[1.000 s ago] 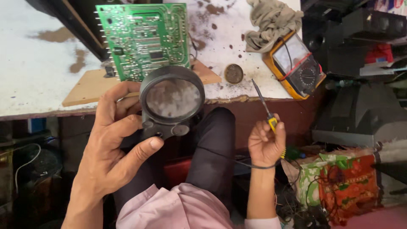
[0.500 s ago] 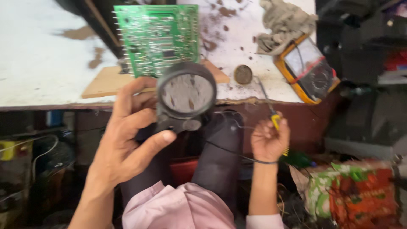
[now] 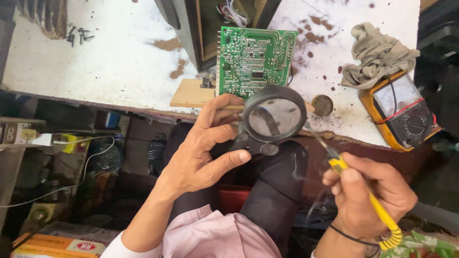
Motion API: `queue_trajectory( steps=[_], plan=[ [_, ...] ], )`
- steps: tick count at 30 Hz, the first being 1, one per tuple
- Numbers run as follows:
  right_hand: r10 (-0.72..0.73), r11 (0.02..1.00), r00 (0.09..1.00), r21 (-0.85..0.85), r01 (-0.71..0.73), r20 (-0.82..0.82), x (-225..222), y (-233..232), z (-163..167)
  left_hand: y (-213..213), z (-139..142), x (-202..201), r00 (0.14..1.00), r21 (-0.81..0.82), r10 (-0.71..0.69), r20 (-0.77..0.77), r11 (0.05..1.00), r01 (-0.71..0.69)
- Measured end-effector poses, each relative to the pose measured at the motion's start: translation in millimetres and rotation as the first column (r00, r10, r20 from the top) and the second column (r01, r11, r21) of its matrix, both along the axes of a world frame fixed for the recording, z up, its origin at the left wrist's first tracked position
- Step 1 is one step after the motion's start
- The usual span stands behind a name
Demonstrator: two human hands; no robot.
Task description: The person holds a magnifying glass over a green circuit board and uses a yellow multimeter probe to touch various points on the board while viewing through the lens. The person moves the probe across different areas of the board throughout the clip.
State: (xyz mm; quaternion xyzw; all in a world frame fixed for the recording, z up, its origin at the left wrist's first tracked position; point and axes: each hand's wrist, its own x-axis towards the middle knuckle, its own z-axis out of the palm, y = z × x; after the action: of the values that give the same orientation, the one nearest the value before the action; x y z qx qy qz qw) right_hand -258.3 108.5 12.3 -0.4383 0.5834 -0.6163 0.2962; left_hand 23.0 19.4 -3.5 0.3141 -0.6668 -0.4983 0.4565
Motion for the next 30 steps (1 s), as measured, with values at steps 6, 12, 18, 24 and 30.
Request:
queue_trajectory(
  steps=[6, 12, 18, 24, 30],
  plan=[
    [0.089, 0.996, 0.984, 0.031, -0.085, -0.156, 19.0, -20.2, 14.1, -1.5, 1.4, 2.9, 1.0, 0.017, -0.015, -0.005, 1.0, 0.016],
    [0.084, 0.996, 0.987, 0.041, -0.079, -0.138, 20.9, -24.0, 11.1, -2.0, 1.3, 3.6, 1.0, 0.041, -0.019, -0.011, 0.999, 0.019],
    [0.086, 0.995, 0.994, 0.044, -0.089, 0.07, 12.7, -36.9, 2.1, -3.0, -1.5, 4.4, 0.999, 0.01, -0.021, -0.027, 1.0, 0.021],
    [0.1, 0.986, 0.964, 0.104, -0.129, 0.245, -8.6, -56.5, -4.5, -3.7, -1.1, 4.0, 0.999, 0.004, -0.023, -0.029, 1.0, 0.023],
    [0.206, 0.966, 0.906, 0.07, -0.249, 0.37, -28.3, -69.4, -11.3, -3.6, 1.7, 4.4, 1.0, 0.013, -0.024, -0.016, 1.0, 0.025]
  ],
)
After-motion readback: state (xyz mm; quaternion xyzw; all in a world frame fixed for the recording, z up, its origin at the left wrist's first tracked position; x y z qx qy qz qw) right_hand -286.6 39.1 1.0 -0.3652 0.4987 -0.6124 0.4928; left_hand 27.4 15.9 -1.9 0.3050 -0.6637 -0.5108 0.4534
